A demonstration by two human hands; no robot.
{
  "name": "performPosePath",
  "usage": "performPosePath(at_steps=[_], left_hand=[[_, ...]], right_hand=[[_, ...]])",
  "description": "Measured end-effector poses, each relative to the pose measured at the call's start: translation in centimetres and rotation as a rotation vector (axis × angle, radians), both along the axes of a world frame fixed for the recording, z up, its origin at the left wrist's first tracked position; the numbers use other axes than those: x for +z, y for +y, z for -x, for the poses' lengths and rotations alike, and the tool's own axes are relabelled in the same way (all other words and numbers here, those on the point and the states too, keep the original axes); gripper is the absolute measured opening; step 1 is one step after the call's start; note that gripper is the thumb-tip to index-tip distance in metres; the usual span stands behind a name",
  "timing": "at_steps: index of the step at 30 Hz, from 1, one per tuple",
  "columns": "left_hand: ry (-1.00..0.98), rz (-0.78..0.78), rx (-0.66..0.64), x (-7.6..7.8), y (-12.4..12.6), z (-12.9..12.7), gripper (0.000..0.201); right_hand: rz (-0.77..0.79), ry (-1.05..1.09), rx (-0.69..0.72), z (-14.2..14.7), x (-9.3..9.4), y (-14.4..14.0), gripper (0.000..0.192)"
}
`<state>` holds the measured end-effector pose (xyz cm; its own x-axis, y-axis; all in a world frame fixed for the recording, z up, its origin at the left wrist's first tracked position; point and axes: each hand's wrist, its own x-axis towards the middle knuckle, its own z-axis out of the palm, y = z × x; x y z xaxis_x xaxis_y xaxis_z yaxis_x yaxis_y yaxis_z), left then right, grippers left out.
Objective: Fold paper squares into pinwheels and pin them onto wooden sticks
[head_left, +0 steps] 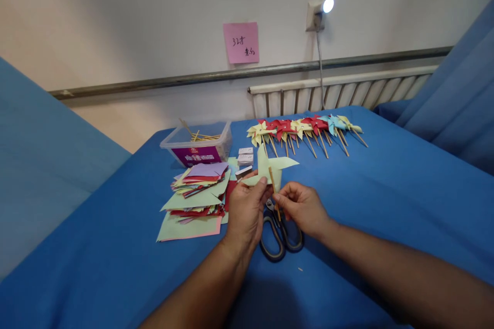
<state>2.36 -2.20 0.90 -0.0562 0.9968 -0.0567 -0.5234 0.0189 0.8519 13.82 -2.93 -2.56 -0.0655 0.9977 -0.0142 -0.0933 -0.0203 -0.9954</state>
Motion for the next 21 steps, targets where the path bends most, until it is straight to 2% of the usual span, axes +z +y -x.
performPosePath(at_steps=[8, 13, 21], left_hand=[[0.129, 0.073, 0.051, 0.2, 0.5, 0.8, 0.04], [0.188, 0.073, 0.019, 0.6, 0.8, 1.5, 0.032], [0.156, 0.126, 0.025, 0.9, 0.9, 1.8, 0.019]], right_hand=[[-0.087, -0.106, -0.017, -0.8, -0.6, 0.1, 0.027], [-0.121, -0.199, -0.014, -1.2, -1.0, 0.2, 0.024], [-0.136, -0.254, -0.008, -1.2, -1.3, 0.1, 0.021]])
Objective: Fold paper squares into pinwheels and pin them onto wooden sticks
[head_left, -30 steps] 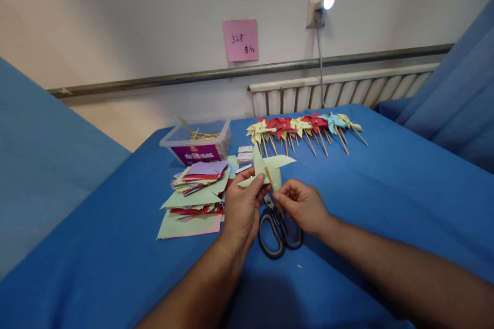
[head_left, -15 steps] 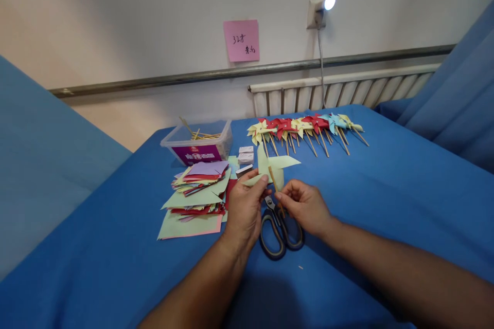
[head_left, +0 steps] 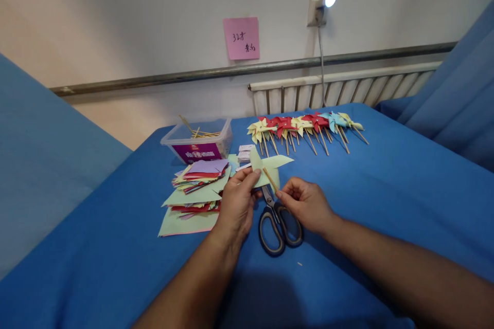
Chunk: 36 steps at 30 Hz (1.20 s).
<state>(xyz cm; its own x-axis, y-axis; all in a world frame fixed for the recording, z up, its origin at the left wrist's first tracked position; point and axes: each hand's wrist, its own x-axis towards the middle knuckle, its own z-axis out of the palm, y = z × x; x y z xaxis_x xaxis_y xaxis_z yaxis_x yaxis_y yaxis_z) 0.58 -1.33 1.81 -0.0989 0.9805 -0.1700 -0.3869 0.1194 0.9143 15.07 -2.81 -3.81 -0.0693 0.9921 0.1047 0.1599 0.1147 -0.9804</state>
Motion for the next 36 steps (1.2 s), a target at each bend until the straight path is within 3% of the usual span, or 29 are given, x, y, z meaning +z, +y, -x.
performPosePath(at_steps=[12, 18, 31, 36], left_hand=[[-0.114, -0.003, 0.04, -0.6, -0.4, -1.2, 0.028], [-0.101, -0.007, 0.061, -0.6, -0.4, -1.2, 0.029], [0.366, -0.085, 0.063, -0.1, 0.7, 0.8, 0.032], [0.395, -0.099, 0.026, 0.3, 0.8, 1.0, 0.033]], right_hand=[[0.081, 0.058, 0.011, 0.6, -0.2, 0.1, 0.026], [0.01, 0.011, -0.01, 0.4, -0.5, 0.1, 0.025], [-0.085, -0.172, -0.025, -0.7, 0.4, 0.3, 0.024], [-0.095, -0.181, -0.028, -1.0, -0.1, 0.8, 0.024]])
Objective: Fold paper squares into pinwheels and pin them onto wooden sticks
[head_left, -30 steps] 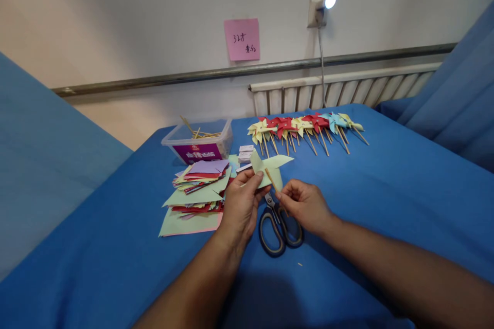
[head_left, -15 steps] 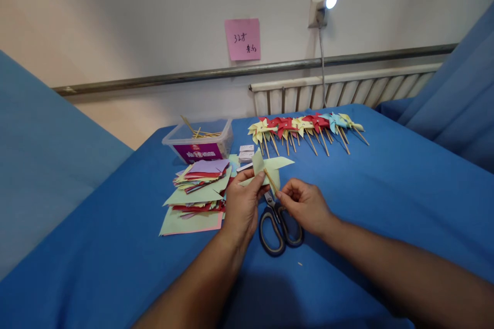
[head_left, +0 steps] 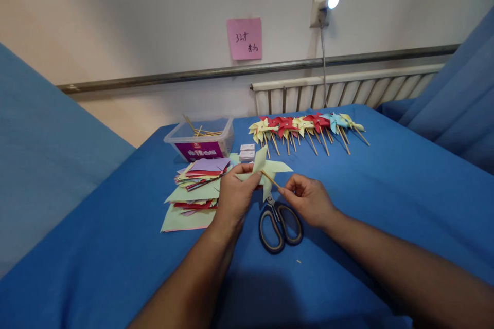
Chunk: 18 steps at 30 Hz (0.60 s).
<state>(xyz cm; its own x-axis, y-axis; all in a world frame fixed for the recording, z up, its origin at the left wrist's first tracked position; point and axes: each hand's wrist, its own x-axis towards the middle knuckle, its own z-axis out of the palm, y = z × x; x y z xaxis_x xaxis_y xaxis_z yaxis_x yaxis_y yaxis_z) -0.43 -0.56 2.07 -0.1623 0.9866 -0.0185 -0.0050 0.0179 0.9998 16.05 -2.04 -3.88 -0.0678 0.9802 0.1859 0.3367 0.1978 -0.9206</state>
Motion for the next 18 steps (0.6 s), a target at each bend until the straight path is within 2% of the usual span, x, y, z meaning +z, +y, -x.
performPosePath(at_steps=[7, 18], left_hand=[[-0.036, 0.008, -0.004, 0.3, -0.1, 0.1, 0.031], [-0.059, 0.029, -0.027, 0.3, -0.2, 0.0, 0.026]], right_hand=[[-0.013, -0.051, -0.012, -0.1, 0.5, -0.2, 0.026], [-0.118, -0.319, -0.007, -1.4, 2.0, -0.1, 0.026]])
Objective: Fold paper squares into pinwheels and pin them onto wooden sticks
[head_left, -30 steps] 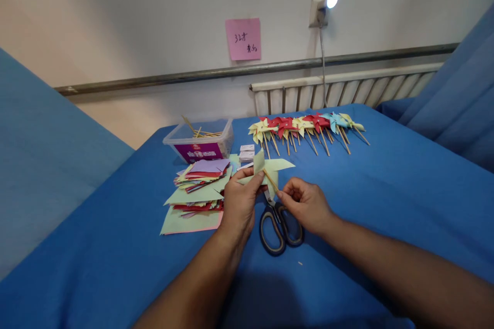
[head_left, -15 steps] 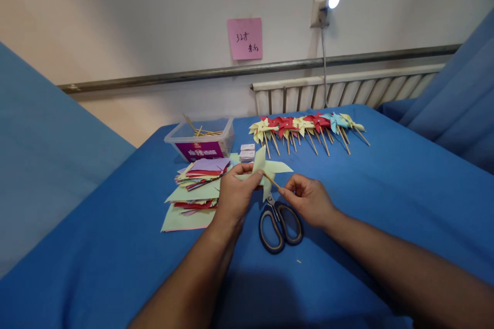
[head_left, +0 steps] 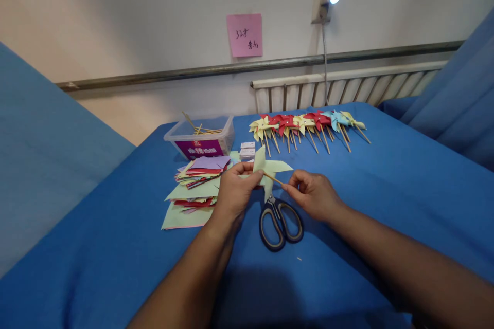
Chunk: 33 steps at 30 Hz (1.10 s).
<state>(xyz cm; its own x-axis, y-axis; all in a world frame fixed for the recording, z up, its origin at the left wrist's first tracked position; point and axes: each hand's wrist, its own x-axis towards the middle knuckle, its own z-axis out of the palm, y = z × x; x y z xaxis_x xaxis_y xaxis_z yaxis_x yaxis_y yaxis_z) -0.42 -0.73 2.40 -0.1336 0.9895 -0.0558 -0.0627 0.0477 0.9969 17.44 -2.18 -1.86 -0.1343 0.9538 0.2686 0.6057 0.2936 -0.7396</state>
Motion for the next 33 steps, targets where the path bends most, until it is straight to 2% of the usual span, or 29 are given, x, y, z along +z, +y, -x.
performPosePath(at_steps=[5, 12, 20, 26, 28, 33], left_hand=[[0.026, 0.008, 0.014, -0.1, 0.2, 0.1, 0.027], [-0.041, 0.03, -0.006, -0.3, 0.2, 0.1, 0.032], [-0.222, 0.047, -0.046, -0.1, 0.1, -0.1, 0.03], [-0.228, 0.039, -0.166, 0.1, -0.3, 0.0, 0.029], [-0.216, 0.011, -0.131, 0.3, -0.3, 0.1, 0.033], [-0.131, -0.072, 0.14, 0.1, 0.4, 0.3, 0.037]], right_hand=[[-0.003, -0.028, 0.018, 0.3, 0.1, -0.2, 0.025], [-0.027, -0.039, 0.016, 0.4, 0.1, -0.3, 0.024], [-0.11, -0.06, 0.034, 0.4, -0.4, -0.2, 0.024], [-0.086, 0.053, -0.004, 0.4, -0.9, 0.2, 0.023], [-0.027, 0.181, 0.0, 0.5, -1.2, 0.4, 0.024], [0.183, 0.57, 0.061, 0.9, -1.1, 1.0, 0.031]])
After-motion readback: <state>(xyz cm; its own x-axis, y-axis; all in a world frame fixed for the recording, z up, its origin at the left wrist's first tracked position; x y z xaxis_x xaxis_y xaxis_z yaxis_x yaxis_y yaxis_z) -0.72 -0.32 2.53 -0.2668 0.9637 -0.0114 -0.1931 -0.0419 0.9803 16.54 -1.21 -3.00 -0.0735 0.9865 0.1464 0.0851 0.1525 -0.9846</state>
